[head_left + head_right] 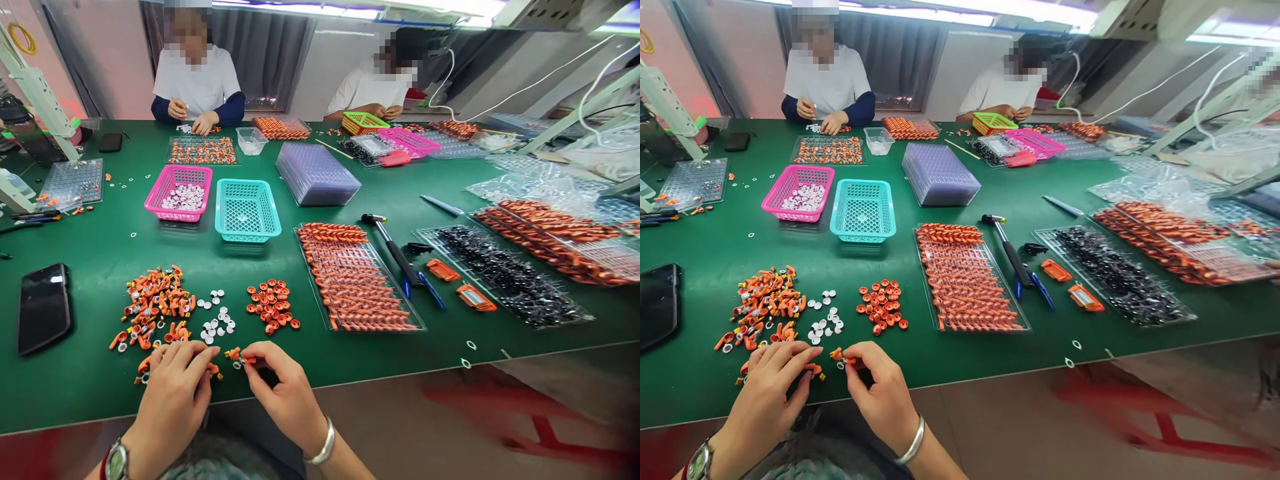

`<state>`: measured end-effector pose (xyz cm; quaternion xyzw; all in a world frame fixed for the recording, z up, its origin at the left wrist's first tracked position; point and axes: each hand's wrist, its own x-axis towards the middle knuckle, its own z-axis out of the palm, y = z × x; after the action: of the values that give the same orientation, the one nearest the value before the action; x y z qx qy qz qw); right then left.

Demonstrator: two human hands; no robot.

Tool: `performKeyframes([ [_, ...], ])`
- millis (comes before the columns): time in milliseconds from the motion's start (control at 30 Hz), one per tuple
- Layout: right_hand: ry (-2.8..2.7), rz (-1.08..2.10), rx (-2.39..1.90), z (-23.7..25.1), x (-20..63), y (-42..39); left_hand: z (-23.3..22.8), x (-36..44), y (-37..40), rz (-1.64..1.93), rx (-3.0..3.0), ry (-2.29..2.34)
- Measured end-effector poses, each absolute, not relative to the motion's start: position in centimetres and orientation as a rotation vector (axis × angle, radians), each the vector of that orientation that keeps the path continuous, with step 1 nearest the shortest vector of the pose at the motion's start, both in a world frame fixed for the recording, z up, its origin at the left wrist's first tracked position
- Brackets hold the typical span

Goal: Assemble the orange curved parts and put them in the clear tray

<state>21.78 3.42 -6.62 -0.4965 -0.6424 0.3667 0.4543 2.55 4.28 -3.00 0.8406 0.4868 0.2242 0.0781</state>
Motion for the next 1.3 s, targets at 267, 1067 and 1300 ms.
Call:
performKeyframes([
  [267, -1.483, 0.884, -1.278, -6.9, 21.9, 2.9, -4.1, 4.9, 4.9, 0.690, 2.599, 1.341],
  [1067, -1.370, 1.093, -1.171, -7.0, 22.6, 2.7, -4.1, 6.3, 5.7, 0.572, 2.561, 1.307],
  [1300, -1.285, 1.004, -1.195, -6.1, 23.2, 1.8, -3.9, 5.9, 6.0, 0.584, 2.356, 1.365],
])
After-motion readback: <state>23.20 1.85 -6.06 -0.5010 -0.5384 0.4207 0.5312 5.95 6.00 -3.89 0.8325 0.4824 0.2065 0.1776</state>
